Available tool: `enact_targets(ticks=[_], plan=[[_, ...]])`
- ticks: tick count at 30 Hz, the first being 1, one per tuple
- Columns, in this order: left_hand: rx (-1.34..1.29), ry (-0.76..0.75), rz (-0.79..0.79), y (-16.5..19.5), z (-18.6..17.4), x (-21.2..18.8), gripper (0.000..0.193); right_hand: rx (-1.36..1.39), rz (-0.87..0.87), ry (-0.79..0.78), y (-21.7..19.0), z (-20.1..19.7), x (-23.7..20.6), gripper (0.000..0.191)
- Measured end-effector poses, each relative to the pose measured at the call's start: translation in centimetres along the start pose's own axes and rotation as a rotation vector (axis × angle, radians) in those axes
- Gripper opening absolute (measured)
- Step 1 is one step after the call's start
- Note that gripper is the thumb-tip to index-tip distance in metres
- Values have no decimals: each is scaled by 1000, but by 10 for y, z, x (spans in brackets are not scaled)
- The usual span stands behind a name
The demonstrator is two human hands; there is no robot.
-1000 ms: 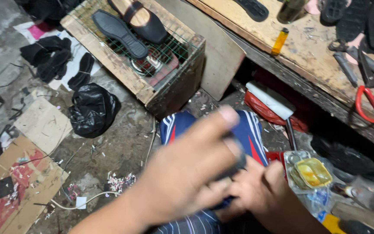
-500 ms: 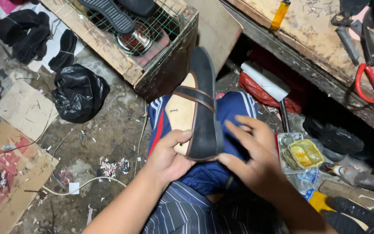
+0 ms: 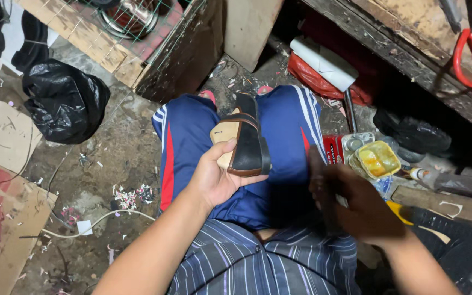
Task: The person sits on the floor of a shoe workshop holding a sandal and uses a rasp to file and shape the sole and heel edges, rotating the sandal to work different sides. They periodically press and feel the edges by hand and continue rasping until the edges are smoothed.
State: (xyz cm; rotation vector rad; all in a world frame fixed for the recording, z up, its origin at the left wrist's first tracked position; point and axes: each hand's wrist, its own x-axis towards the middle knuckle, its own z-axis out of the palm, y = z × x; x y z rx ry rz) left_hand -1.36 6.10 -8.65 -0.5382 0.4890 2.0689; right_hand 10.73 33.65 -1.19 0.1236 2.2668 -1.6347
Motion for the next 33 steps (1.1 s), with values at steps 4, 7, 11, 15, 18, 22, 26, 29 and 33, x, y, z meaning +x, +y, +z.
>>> enact_targets(ticks=[4, 7, 11, 15, 18, 22, 26, 29, 33], plan=[[26, 45, -22, 3, 4, 7, 51, -613, 122, -16, -11, 18, 29, 38], [36, 57, -21, 4, 8, 9, 52, -763, 55, -41, -17, 27, 44, 40], [45, 71, -13, 4, 9, 9, 51, -751, -49, -56, -26, 30, 51, 41], [76, 83, -14, 5, 11, 9, 51, -738, -130, -18, -26, 35, 53, 41], [109, 106, -15, 6, 10, 8, 51, -770, -102, -28, -18, 39, 58, 43], [149, 119, -19, 8, 9, 10, 50, -768, -144, -60, -15, 39, 69, 41], [147, 83, -3, 10, 8, 14, 49, -703, -186, -57, -26, 38, 77, 39], [168, 113, 9, 7, 9, 12, 50, -724, -229, -36, -33, 30, 75, 39], [123, 56, 21, -2, 7, 4, 53, -364, -295, -37, -31, 10, 63, 36]])
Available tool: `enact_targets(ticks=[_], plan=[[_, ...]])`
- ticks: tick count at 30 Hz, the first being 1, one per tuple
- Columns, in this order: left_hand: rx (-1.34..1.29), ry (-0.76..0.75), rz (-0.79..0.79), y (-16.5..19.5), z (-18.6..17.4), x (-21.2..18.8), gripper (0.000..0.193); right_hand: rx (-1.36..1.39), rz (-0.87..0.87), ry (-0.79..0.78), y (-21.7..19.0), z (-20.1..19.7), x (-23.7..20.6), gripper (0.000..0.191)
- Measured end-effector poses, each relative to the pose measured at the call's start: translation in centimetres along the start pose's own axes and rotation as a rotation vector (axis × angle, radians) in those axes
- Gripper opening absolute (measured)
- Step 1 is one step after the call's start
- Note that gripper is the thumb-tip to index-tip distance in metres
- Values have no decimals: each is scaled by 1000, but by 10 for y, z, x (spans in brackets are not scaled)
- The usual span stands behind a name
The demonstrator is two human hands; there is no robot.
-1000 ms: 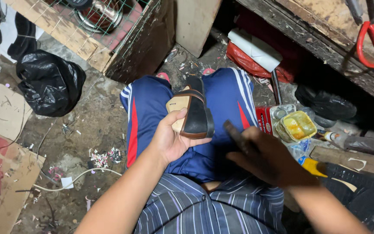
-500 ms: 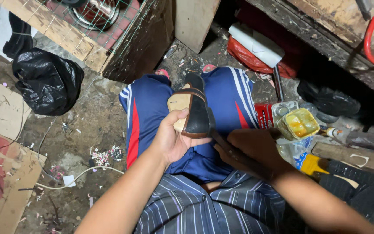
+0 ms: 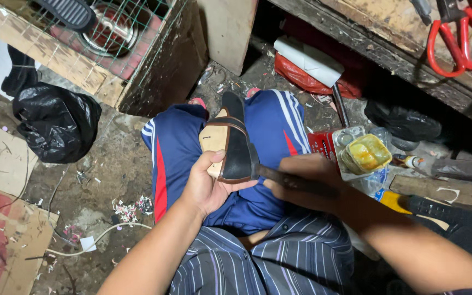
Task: The person sits on the floor of a shoe workshop holding a sandal and uses a rasp to file and shape the sole and heel edges, rotating the sandal to work different sides. They periodically press and feel the edges by hand and continue rasping until the edges are smoothed.
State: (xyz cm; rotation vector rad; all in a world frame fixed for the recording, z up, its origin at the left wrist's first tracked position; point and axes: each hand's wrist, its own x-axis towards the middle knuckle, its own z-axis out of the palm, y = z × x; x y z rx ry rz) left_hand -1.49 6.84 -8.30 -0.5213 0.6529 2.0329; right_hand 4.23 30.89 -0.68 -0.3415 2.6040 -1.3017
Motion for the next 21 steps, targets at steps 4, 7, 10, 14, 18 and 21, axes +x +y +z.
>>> enact_targets(ticks=[4, 7, 10, 14, 18, 21], plan=[[-5, -47, 5, -3, 0, -1, 56, 43, 12, -25, 4, -7, -7, 34], [35, -50, 32, -2, 0, 2, 56, -97, 14, -42, 0, -7, -5, 38], [53, -47, 55, -3, -2, 5, 55, -76, 58, -107, -4, -9, 0, 36], [75, -62, 96, -8, -8, 9, 53, 50, -55, -110, -1, -6, 10, 22], [68, -27, 89, -9, -12, 14, 52, -22, -69, -69, 7, -2, 14, 27], [69, -82, 117, -10, -11, 7, 52, 34, 4, -72, 9, -3, 7, 33]])
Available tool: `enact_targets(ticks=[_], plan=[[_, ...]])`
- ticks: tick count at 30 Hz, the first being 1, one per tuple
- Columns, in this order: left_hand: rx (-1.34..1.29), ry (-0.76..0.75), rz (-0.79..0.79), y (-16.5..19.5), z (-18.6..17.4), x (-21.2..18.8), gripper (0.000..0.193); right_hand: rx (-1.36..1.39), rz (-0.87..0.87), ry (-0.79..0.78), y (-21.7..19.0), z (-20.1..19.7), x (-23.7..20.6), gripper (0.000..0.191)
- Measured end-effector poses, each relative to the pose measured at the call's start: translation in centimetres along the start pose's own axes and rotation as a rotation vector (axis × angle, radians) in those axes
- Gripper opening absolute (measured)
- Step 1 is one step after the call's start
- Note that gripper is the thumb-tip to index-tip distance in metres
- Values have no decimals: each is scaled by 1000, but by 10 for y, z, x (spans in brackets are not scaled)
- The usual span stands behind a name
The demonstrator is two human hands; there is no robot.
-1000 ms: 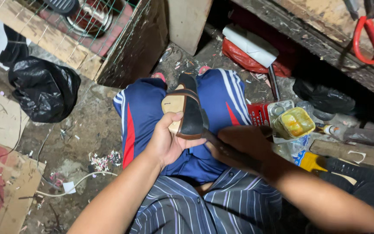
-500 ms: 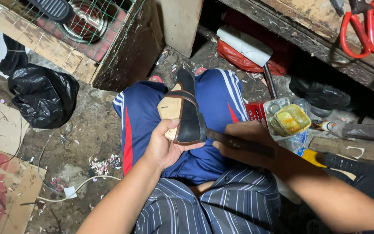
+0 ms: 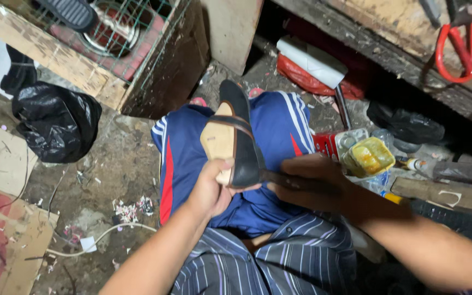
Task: The person sits on the floor of a shoe workshop holding a sandal and uses a rasp to file and shape the sole and heel edges, rotating the sandal to work different sides. They periodically press and feel the edges by hand and continue rasping until the edges are smoothed.
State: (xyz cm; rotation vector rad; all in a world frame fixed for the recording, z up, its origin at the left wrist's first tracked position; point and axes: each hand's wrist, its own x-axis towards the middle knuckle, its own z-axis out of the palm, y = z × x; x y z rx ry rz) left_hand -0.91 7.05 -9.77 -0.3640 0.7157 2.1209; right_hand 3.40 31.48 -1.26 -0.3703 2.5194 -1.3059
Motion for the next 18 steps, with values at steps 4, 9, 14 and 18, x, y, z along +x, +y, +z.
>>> enact_targets(ticks=[4, 9, 14, 18], plan=[[10, -63, 50, 2, 5, -28, 54, -284, 151, -244, -3, 7, -9, 34], [-174, 57, -112, 9, 11, -22, 54, -411, 5, -154, -6, 20, -8, 38], [-89, -47, -66, 12, 14, -16, 54, -153, 53, -2, -6, 8, -17, 38], [-53, -50, -44, 11, 17, -18, 56, -48, 132, 10, -5, 4, -18, 42]])
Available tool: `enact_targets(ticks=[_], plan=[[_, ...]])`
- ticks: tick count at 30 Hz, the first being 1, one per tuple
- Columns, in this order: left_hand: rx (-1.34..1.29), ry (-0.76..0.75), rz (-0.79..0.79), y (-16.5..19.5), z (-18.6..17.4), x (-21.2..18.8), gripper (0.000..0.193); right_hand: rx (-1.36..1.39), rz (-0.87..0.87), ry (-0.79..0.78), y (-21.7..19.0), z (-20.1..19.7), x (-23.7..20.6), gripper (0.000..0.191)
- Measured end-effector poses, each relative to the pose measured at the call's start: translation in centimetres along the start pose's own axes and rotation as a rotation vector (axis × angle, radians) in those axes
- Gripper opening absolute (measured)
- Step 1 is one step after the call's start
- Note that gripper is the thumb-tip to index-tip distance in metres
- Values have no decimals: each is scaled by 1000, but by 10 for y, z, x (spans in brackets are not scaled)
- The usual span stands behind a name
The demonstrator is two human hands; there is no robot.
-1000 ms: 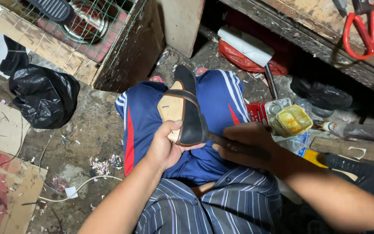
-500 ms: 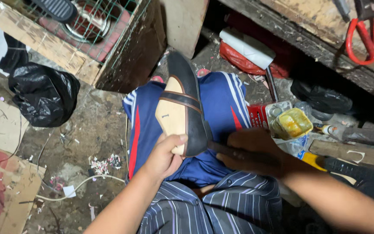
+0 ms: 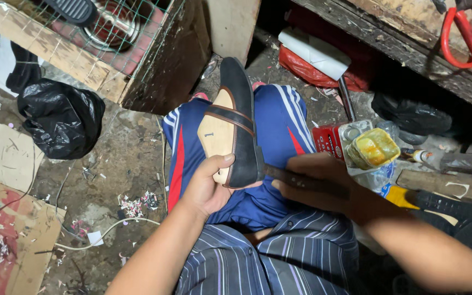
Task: The person sits on the floor of a shoe workshop holding a sandal and uses a rasp to file and shape the sole and heel edges, rotating the sandal to work different sides. They periodically press and feel the edges by hand and continue rasping until the edges are smoothed.
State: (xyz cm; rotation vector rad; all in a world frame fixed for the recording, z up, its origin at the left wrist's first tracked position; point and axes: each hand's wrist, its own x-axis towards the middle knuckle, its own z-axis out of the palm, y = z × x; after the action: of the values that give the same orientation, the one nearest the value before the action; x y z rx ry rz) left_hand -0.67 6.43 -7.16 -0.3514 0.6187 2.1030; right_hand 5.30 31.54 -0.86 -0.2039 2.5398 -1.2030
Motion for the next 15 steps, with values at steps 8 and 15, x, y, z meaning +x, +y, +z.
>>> enact_targets(ticks=[8, 15], plan=[[135, 44, 50, 6, 3, 7, 54, 24, -172, 26, 8, 13, 18, 28], [192, 32, 39, 8, 3, 8, 53, 147, -144, 31, 8, 3, 16, 31]])
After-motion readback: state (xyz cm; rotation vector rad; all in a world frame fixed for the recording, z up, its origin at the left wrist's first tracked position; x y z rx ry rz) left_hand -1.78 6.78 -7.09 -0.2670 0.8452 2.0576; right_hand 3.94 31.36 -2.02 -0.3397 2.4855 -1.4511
